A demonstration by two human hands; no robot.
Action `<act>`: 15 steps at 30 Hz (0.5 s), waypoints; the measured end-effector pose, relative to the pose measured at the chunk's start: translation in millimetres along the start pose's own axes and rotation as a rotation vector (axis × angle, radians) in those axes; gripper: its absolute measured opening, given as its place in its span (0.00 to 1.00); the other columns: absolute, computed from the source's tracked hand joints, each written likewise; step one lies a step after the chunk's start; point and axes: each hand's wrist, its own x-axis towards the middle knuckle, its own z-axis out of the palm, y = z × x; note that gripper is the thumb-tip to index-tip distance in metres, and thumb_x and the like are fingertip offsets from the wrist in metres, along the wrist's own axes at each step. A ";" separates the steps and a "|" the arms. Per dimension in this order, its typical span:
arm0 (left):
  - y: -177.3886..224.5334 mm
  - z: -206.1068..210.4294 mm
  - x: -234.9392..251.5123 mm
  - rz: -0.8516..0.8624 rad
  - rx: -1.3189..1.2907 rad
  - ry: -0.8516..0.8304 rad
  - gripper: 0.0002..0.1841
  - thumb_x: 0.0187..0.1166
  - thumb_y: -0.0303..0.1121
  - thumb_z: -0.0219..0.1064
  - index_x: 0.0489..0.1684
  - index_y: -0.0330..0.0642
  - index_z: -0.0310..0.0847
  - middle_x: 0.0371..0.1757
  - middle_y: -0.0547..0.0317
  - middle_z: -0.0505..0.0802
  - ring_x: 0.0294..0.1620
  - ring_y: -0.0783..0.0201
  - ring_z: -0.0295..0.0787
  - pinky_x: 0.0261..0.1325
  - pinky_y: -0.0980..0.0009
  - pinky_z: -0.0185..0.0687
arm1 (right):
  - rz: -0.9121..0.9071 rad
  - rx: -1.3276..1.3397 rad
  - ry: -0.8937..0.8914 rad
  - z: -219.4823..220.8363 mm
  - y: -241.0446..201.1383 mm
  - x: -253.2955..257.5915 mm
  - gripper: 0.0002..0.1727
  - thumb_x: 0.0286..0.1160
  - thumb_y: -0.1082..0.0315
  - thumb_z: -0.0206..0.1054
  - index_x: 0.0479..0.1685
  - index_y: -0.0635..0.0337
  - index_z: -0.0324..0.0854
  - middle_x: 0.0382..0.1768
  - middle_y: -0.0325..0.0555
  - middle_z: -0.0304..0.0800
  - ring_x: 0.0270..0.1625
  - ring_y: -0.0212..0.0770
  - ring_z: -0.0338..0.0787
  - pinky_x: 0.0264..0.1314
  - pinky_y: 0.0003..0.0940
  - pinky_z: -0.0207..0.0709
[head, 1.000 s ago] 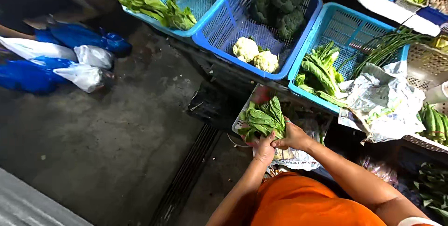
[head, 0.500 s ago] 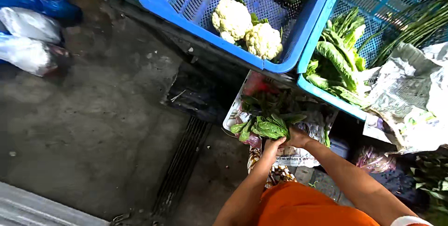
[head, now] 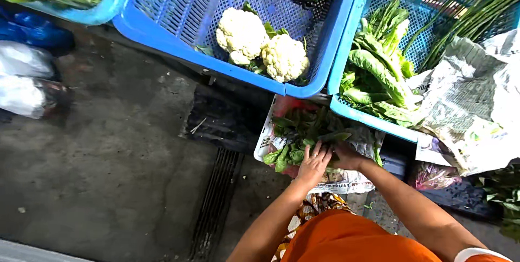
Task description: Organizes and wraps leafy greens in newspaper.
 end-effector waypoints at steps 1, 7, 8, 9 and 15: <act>-4.6 2.4 2.7 -0.001 -0.002 -0.030 0.29 0.83 0.24 0.57 0.87 0.47 0.67 0.90 0.54 0.70 0.95 0.47 0.49 0.87 0.26 0.36 | 0.003 0.016 0.093 -9.3 2.8 -0.4 0.35 0.72 0.58 0.71 0.79 0.63 0.74 0.81 0.64 0.72 0.85 0.61 0.70 0.87 0.58 0.63; -14.2 9.6 -4.7 -0.017 -0.006 -0.071 0.38 0.77 0.38 0.73 0.91 0.50 0.61 0.92 0.56 0.67 0.96 0.49 0.48 0.87 0.27 0.36 | 0.143 -0.286 0.290 -11.2 16.5 19.0 0.24 0.81 0.71 0.63 0.76 0.59 0.78 0.77 0.63 0.77 0.78 0.65 0.78 0.78 0.63 0.72; -14.9 9.0 -4.7 -0.018 -0.014 -0.063 0.39 0.76 0.39 0.73 0.90 0.49 0.62 0.92 0.55 0.68 0.95 0.49 0.49 0.87 0.27 0.36 | 0.156 -0.316 0.269 -9.7 18.5 20.7 0.24 0.81 0.72 0.62 0.76 0.61 0.78 0.77 0.63 0.77 0.78 0.65 0.78 0.78 0.63 0.72; -15.3 8.2 -5.1 -0.017 -0.021 -0.052 0.39 0.75 0.39 0.74 0.89 0.49 0.63 0.91 0.55 0.69 0.95 0.49 0.50 0.87 0.27 0.36 | 0.172 -0.327 0.251 -9.9 19.1 20.1 0.23 0.81 0.72 0.62 0.76 0.62 0.78 0.76 0.62 0.77 0.77 0.64 0.79 0.77 0.63 0.73; -16.6 11.2 -13.8 0.047 0.027 0.050 0.32 0.75 0.42 0.75 0.81 0.48 0.74 0.88 0.45 0.71 0.91 0.44 0.61 0.84 0.29 0.50 | 0.222 -0.121 0.301 -19.6 9.4 -10.3 0.22 0.87 0.60 0.59 0.72 0.62 0.80 0.69 0.63 0.85 0.75 0.62 0.82 0.78 0.61 0.72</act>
